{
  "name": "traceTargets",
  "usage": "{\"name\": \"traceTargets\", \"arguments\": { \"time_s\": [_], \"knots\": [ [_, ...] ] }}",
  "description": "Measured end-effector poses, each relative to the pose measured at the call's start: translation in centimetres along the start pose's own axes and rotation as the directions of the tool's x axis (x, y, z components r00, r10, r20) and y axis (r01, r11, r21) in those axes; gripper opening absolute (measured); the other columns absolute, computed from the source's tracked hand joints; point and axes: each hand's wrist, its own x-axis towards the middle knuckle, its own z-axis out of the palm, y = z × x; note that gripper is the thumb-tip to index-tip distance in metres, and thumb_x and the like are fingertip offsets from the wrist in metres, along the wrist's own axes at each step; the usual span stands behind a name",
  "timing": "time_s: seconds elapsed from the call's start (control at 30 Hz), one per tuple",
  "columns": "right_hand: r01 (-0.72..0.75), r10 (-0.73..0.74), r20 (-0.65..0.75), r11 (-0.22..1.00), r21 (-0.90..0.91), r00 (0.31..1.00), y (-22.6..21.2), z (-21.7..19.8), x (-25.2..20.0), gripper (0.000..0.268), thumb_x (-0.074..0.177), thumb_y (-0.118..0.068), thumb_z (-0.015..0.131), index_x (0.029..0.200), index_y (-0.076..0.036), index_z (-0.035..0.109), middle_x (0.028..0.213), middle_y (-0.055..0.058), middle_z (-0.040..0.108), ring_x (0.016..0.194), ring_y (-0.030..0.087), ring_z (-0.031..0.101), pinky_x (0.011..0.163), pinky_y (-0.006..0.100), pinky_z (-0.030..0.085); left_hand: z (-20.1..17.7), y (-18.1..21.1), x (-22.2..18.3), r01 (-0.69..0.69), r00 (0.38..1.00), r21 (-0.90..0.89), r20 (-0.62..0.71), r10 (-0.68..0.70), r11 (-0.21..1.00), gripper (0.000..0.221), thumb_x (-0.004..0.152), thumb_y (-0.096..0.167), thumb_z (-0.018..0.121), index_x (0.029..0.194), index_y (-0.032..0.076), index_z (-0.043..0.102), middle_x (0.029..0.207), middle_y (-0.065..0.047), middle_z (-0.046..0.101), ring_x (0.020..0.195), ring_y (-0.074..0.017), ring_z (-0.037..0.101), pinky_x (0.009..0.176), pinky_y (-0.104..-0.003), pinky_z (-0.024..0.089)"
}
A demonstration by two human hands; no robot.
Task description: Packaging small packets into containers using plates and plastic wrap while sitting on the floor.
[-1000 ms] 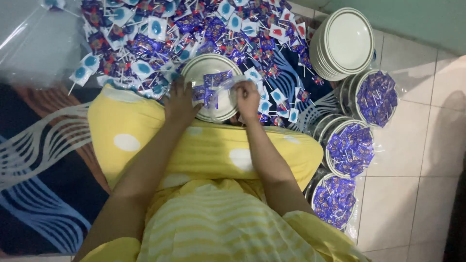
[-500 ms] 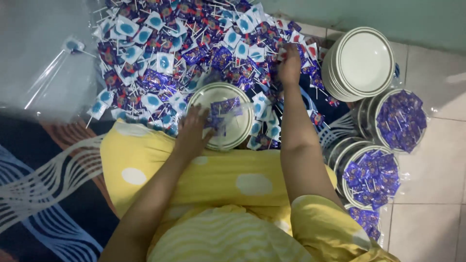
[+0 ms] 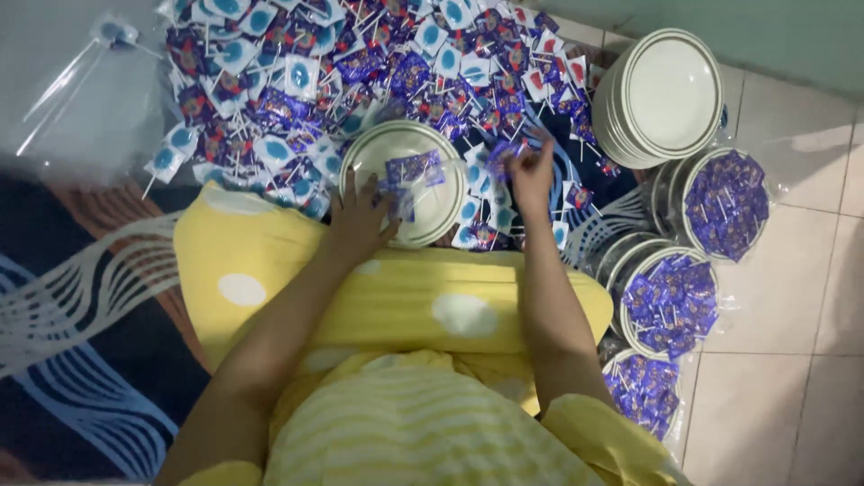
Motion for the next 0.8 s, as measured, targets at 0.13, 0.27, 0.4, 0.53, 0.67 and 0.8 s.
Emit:
{"name": "traceTargets", "arguments": {
  "time_s": [0.13,0.27,0.4,0.53,0.67,0.8],
  "knots": [
    [-0.120,0.085,0.356,0.990,0.080,0.931,-5.6,-0.2,-9.0,0.037,0.073,-0.018,0.085,0.110,-0.016,0.076,0.079,0.012,0.070,0.075,0.026,0.067,0.075,0.038,0.054,-2.2,0.2,0.1,0.025,0.995,-0.033,0.094,-0.022,0.999,0.054,0.094,0.058,0.057,0.133,0.021,0.066,0.150,-0.019,0.050,0.146,-0.0560,0.029,0.097,-0.067,0.040],
    [0.027,0.011,0.510,0.997,-0.068,0.860,-2.5,4.0,-10.3,0.032,0.072,-0.028,0.089,0.101,-0.021,0.079,0.083,0.003,0.067,0.085,0.028,0.069,0.080,0.038,0.053,-1.9,0.0,-0.2,0.006,0.997,-0.016,0.081,-0.005,1.000,0.059,0.092,0.062,0.057,0.135,0.023,0.064,0.144,-0.017,0.055,0.146,-0.0524,0.030,0.095,-0.067,0.039],
    [0.262,-0.169,0.461,0.954,-0.145,0.871,-3.6,7.2,-10.5,0.032,0.086,-0.020,0.074,0.117,-0.019,0.072,0.110,0.014,0.072,0.108,0.043,0.068,0.093,0.052,0.054,-1.8,-0.1,-0.4,0.049,0.995,-0.015,0.090,-0.047,0.999,0.062,0.088,0.066,0.059,0.133,0.024,0.063,0.142,-0.014,0.056,0.146,-0.0486,0.032,0.094,-0.066,0.040],
    [0.605,-0.461,0.404,0.689,-0.399,0.790,-4.6,8.8,-11.3,0.023,0.075,-0.021,0.080,0.095,-0.011,0.073,0.101,0.010,0.067,0.105,0.033,0.060,0.091,0.045,0.051,-1.0,-0.5,-0.8,0.067,0.995,-0.010,0.071,-0.067,0.998,0.061,0.088,0.070,0.057,0.129,0.026,0.066,0.141,-0.011,0.058,0.146,-0.0461,0.036,0.094,-0.066,0.041],
    [0.662,-0.467,0.476,0.611,-0.435,0.745,-3.4,10.3,-11.0,0.018,0.079,-0.028,0.072,0.086,-0.012,0.075,0.103,0.008,0.056,0.105,0.035,0.052,0.083,0.046,0.050,-3.7,-0.1,-0.5,0.098,0.995,-0.069,0.034,-0.096,0.993,0.082,0.076,0.064,0.069,0.145,0.023,0.054,0.162,-0.018,0.036,0.152,-0.0483,0.023,0.105,-0.074,0.031],
    [0.653,-0.443,0.513,0.665,-0.362,0.735,-3.3,9.9,-11.3,0.017,0.082,-0.024,0.069,0.088,-0.011,0.077,0.114,0.009,0.058,0.116,0.037,0.051,0.091,0.048,0.048,-3.3,-0.1,0.0,0.102,0.995,-0.133,0.029,-0.099,0.986,0.096,0.069,0.061,0.075,0.152,0.022,0.046,0.166,-0.021,0.027,0.154,-0.0503,0.016,0.112,-0.076,0.023]
  ]
}}
